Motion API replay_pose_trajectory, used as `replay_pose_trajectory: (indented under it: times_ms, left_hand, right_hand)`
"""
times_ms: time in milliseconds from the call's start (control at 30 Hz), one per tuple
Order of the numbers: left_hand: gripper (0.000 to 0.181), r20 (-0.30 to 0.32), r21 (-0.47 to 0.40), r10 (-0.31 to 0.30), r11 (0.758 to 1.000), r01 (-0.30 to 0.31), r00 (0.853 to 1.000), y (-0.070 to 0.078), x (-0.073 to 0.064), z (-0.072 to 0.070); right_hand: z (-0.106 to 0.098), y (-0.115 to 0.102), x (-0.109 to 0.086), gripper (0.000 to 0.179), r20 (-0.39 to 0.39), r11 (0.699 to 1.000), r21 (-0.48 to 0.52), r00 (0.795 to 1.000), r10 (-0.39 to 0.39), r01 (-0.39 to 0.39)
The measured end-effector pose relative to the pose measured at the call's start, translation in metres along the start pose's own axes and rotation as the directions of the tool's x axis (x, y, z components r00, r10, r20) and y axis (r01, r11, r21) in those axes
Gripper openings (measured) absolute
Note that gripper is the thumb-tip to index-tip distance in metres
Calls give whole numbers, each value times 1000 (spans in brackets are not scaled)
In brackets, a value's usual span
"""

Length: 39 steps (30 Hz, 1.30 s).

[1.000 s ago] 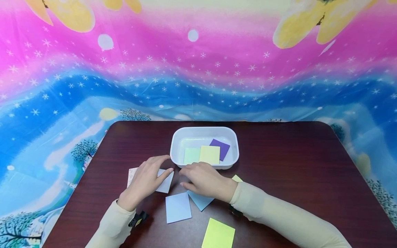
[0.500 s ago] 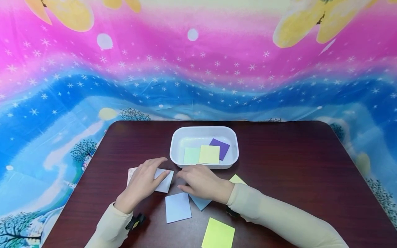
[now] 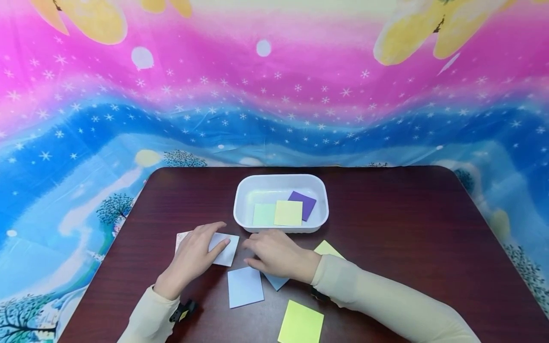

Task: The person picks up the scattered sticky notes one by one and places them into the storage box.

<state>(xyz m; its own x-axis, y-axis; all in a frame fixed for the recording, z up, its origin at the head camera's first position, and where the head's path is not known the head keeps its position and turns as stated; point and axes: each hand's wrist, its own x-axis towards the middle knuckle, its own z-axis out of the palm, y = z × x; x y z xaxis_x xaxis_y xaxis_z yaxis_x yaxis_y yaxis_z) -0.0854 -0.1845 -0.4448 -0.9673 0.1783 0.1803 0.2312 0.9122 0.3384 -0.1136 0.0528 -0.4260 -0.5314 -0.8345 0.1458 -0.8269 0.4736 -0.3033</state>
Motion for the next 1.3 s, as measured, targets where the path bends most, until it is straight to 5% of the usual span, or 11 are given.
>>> replay_pose_trajectory:
  times_ms: [1300]
  left_hand:
    - [43, -32, 46, -62, 997, 63, 998, -29, -16, -8]
  right_hand:
    - [14, -6, 13, 27, 22, 996, -84, 1000, -20, 22]
